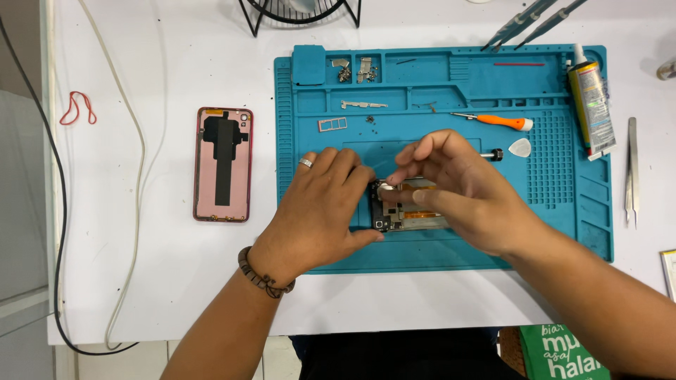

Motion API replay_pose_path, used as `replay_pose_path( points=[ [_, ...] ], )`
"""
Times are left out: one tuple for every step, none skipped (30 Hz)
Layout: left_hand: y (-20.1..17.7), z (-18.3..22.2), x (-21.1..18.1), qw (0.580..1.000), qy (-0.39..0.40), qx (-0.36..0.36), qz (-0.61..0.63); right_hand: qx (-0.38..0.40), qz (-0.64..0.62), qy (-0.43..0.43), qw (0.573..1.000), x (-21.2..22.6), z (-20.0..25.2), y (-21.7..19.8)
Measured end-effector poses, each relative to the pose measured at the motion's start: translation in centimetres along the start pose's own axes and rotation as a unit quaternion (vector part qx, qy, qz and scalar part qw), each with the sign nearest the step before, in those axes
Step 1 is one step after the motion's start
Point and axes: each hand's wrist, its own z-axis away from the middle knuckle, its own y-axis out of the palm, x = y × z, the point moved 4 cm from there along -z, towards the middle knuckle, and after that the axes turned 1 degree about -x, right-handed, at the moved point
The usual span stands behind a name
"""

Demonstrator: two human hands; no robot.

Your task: The person works on a disassembled smartphone placed on a blue anti-static mat. They use a screwdriver to remove and place screws, and use their hands to handle small internal components and connectors. The person also picks up and sets down a small metal bracket and other parts during the process.

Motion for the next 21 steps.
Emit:
replay_pose_path(
  points=[
    [0.1,-0.1,-0.1,1.000,0.003,0.001,0.000,-0.003,-0.001,-0.001,1.000,-0.2,0.0,-0.2],
    [0.1,-0.1,-0.1,1.000,0.001,0.004,-0.004,-0.012,-0.028,0.014,0.999,-0.6,0.0,-0.4],
    [0.1,-0.1,-0.1,1.000,-0.001,0.007,-0.009,-0.021,-0.055,0.029,0.998,-0.9,-0.1,-0.6],
    [0.1,-0.1,-0.2,1.000,0.000,0.008,-0.010,-0.022,-0.056,0.028,0.998,-0.8,-0.1,-0.5],
    [0.2,-0.1,-0.2,1.000,-0.005,0.016,-0.004,-0.014,-0.083,0.024,0.996,-0.6,-0.1,-0.3],
    [0.2,-0.2,-0.2,1.000,-0.010,0.023,0.001,-0.007,-0.109,0.020,0.994,-0.4,-0.1,-0.2],
    [0.2,-0.2,-0.2,1.000,-0.009,0.024,-0.001,-0.008,-0.110,0.019,0.994,-0.3,-0.2,-0.2],
    [0.2,-0.2,-0.1,1.000,-0.008,0.027,-0.001,0.001,-0.119,0.026,0.993,-0.3,-0.3,-0.1],
    [0.3,-0.2,-0.1,1.000,-0.007,0.029,-0.002,0.010,-0.128,0.033,0.991,-0.3,-0.4,-0.1],
    [0.4,-0.2,-0.2,1.000,-0.005,0.031,-0.002,0.008,-0.129,0.032,0.991,-0.2,-0.4,-0.2],
    [0.4,-0.3,-0.2,1.000,-0.005,0.027,0.000,0.005,-0.127,0.039,0.991,-0.2,-0.5,-0.2],
    [0.4,-0.2,-0.2,1.000,-0.007,0.023,0.002,0.003,-0.125,0.047,0.991,-0.2,-0.6,-0.2],
    [0.4,-0.3,-0.2,1.000,-0.006,0.024,0.002,0.002,-0.126,0.046,0.991,-0.7,-0.6,-0.4],
    [0.3,-0.3,-0.2,1.000,-0.008,0.027,0.005,-0.007,-0.117,0.059,0.991,-1.2,-0.7,-0.6],
    [0.3,-0.4,-0.2,0.999,-0.010,0.030,0.009,-0.015,-0.108,0.073,0.991,-1.7,-0.8,-0.8],
    [0.2,-0.4,-0.2,0.999,-0.009,0.030,0.008,-0.015,-0.108,0.072,0.991,-1.6,-0.8,-0.7],
    [0.2,-0.4,-0.3,1.000,-0.005,0.029,0.010,-0.011,-0.115,0.059,0.992,-1.5,-0.8,-0.6],
    [0.1,-0.4,-0.3,1.000,-0.003,0.027,0.011,-0.008,-0.122,0.047,0.991,-1.3,-0.7,-0.4],
    [0.0,-0.3,-0.4,1.000,-0.003,0.028,0.011,-0.008,-0.123,0.046,0.991,-1.4,-0.7,-0.4],
    [-0.1,-0.3,-0.4,1.000,-0.003,0.027,0.015,-0.005,-0.127,0.045,0.991,-1.4,-0.7,-0.5],
    [-0.3,-0.3,-0.5,0.999,-0.003,0.026,0.020,-0.002,-0.132,0.043,0.990,-1.4,-0.7,-0.5]
  ],
)
